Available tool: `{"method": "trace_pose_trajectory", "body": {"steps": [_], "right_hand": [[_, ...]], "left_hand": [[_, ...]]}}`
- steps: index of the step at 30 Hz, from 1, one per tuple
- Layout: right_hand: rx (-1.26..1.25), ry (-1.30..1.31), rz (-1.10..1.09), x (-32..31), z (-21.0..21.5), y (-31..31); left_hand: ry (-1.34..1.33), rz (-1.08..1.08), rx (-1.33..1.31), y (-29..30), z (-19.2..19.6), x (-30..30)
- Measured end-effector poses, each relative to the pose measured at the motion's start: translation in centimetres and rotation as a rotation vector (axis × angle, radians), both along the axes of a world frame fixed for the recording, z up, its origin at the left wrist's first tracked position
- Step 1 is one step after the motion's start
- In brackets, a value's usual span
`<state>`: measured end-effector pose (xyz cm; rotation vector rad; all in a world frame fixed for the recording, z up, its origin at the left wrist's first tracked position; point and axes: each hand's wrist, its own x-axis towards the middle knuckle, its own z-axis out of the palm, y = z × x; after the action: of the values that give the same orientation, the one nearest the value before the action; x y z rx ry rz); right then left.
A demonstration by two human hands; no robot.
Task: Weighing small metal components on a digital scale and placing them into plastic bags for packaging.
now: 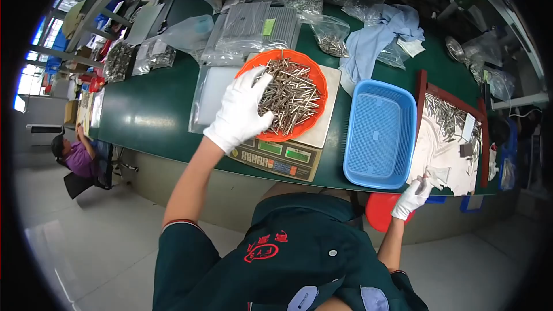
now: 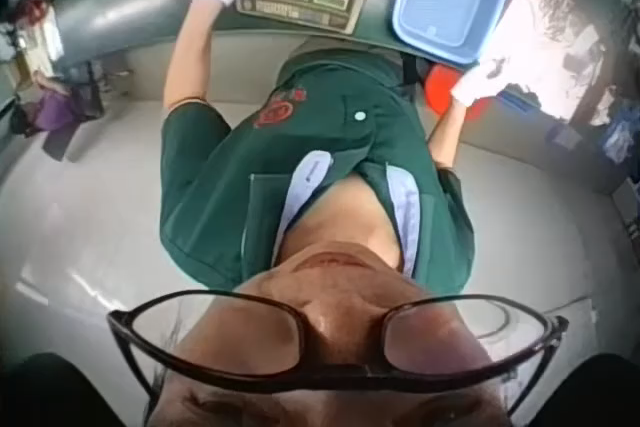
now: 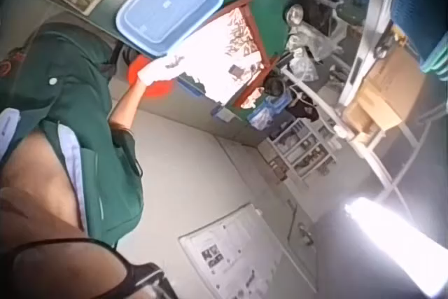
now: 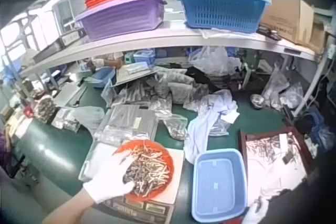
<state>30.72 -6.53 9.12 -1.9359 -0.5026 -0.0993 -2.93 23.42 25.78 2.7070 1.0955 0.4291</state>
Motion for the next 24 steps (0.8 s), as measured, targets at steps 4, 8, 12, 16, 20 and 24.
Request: {"method": "trace_pose_trajectory", "body": {"steps": [4,8,12,16,20,24], "right_hand": [[-0.207,-0.053,0.020,-7.0,0.8,-1.7],[-0.214,0.052,-0.034,-11.3,-2.0,-5.6],[-0.308,0.373,-0.182,-14.9,-7.6,-11.5],[-0.636,0.471,-0.314,-17.5,-11.7,-17.2],[-0.684,0.544,-0.320,-17.7,-13.0,-18.4],[-0.563,0.578,-0.293,-15.5,-14.9,-18.6]], "left_hand": [[0.210,-0.159,-0.060,4.5,-2.4,0.1],[0.301,-0.302,-0.081,6.7,-3.6,0.2],[0.390,-0.331,-0.081,7.3,-3.4,0.5],[0.430,-0.365,-0.038,6.9,-3.1,1.2],[0.373,-0.447,-0.010,6.9,-3.4,1.4],[0.414,-0.512,-0.048,7.1,-2.6,2.4]]}}
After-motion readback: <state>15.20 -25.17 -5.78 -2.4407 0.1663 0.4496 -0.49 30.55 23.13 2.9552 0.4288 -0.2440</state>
